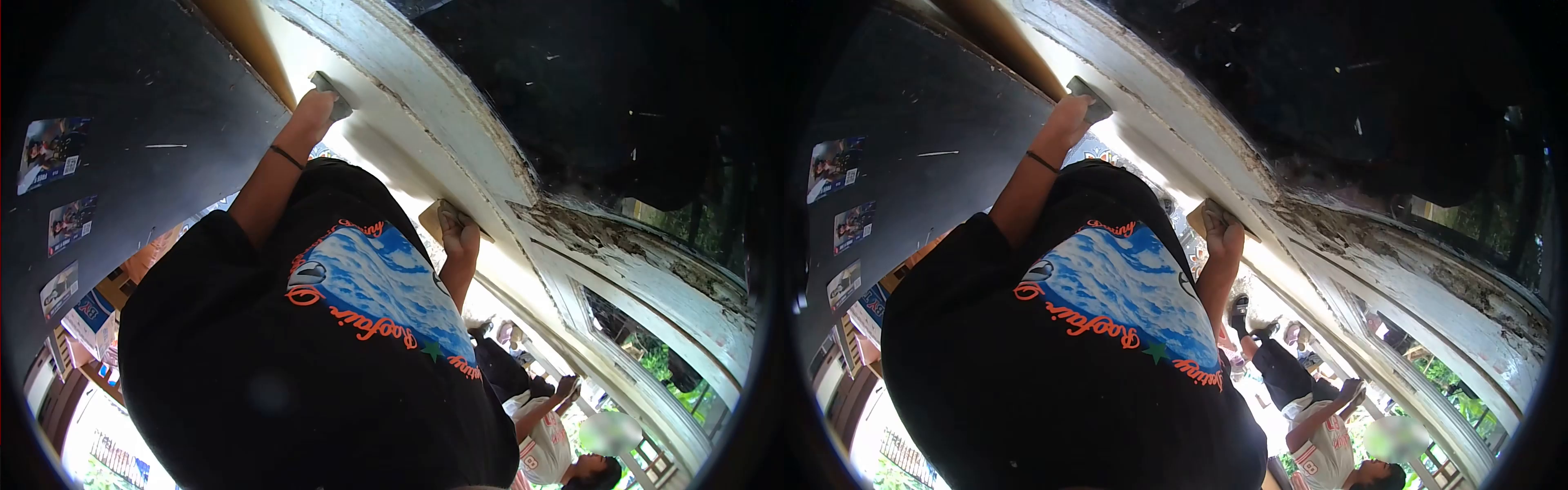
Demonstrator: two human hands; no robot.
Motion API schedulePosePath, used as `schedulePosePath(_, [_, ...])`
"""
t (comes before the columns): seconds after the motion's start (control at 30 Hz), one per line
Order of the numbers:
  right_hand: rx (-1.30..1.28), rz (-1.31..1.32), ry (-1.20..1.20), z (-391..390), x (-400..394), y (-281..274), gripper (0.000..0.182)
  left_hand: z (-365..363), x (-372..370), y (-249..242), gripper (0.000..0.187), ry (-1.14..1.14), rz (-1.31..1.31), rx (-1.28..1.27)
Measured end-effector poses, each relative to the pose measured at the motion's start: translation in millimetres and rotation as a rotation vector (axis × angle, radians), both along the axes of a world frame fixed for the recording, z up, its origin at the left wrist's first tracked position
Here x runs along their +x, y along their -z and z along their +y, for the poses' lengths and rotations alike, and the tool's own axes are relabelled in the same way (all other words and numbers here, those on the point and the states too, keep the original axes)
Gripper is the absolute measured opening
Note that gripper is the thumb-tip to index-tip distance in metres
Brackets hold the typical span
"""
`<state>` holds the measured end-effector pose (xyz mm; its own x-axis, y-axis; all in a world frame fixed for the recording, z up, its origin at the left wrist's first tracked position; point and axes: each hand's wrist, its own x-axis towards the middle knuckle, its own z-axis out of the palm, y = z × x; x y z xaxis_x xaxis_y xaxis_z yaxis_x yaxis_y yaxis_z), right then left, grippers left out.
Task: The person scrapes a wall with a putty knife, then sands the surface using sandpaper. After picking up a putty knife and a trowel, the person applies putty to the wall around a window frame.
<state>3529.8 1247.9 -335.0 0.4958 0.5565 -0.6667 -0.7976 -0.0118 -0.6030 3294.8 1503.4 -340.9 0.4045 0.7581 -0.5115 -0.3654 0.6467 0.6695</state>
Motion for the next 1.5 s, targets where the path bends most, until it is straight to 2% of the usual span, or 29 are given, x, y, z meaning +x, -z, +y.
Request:
schedulePosePath(0.03, [0.015,0.020,-0.007,2.7,3.7,4.1,0.030,1.7,1.8,0.8,0.029,0.012,0.061,0.006])
schedulePosePath(0.1, [0.061,0.027,0.024,10.8,-7.3,-28.9,0.031,-4.6,1.5,-16.7,0.028,-0.022,0.028,0.013])
schedulePosePath(0.17, [0.106,0.007,-0.001,8.4,-12.7,-30.7,0.032,-13.9,3.5,-31.4,0.028,-0.016,0.033,0.023])
schedulePosePath(0.23, [0.002,-0.069,-0.016,12.6,-12.6,-19.9,0.032,-9.7,6.3,-17.0,0.028,-0.015,0.091,0.041])
schedulePosePath(0.33, [0.036,0.016,-0.001,8.0,-7.9,-7.0,0.033,-10.9,8.3,-0.3,0.029,0.046,0.144,-0.012])
schedulePosePath(0.4, [0.040,0.045,0.020,25.1,-9.9,-18.7,0.033,-10.9,12.7,-14.9,0.029,0.012,0.095,0.012])
schedulePosePath(0.5, [0.028,-0.113,-0.035,12.5,-19.0,-28.2,0.034,-16.9,13.7,-14.8,0.029,0.002,0.046,0.025])
schedulePosePath(0.63, [-0.002,-0.099,0.002,24.6,-25.0,-19.9,0.033,-8.2,11.5,4.5,0.029,0.071,0.168,0.006])
schedulePosePath(0.67, [0.023,0.011,-0.005,28.2,-17.2,-23.4,0.031,-5.4,11.8,1.6,0.029,0.089,0.148,0.018])
schedulePosePath(0.77, [0.098,-0.055,-0.056,26.9,-27.4,-46.4,0.029,-8.8,12.5,2.5,0.029,0.107,0.151,0.051])
schedulePosePath(0.9, [0.007,-0.053,-0.066,24.0,-23.1,-13.2,0.028,-7.2,13.0,-3.3,0.029,0.109,0.169,0.026])
schedulePosePath(0.97, [-0.003,-0.553,-0.422,26.3,-19.6,-9.9,0.028,-2.6,12.5,-10.8,0.030,0.070,0.092,-0.037])
schedulePosePath(1.0, [0.134,-0.037,-0.088,37.1,-29.9,-45.3,0.028,0.4,11.2,-16.7,0.030,0.060,0.093,-0.030])
schedulePosePath(1.1, [0.128,-0.060,-0.124,32.8,-30.3,-51.4,0.029,-9.0,9.6,-28.8,0.031,0.024,-0.034,-0.019])
schedulePosePath(1.13, [0.086,-0.141,-0.153,34.1,-32.6,-47.3,0.029,-8.3,9.7,-29.9,0.031,0.026,-0.033,-0.020])
schedulePosePath(1.27, [0.005,-0.114,-0.114,37.5,-37.1,-31.2,0.030,-2.5,10.0,-28.1,0.030,0.062,0.029,-0.048])
schedulePosePath(1.4, [0.108,-0.088,-0.126,37.9,-37.7,-49.1,0.030,-10.6,10.4,-47.1,0.030,0.062,0.036,-0.039])
schedulePosePath(1.47, [0.066,-0.098,-0.096,39.1,-36.1,-29.2,0.031,-11.3,11.7,-45.9,0.030,0.073,0.068,-0.053])
schedulePosePath(1.5, [0.015,-0.097,-0.079,39.4,-37.1,-19.8,0.032,-8.1,11.5,-29.2,0.030,0.070,0.070,-0.065])
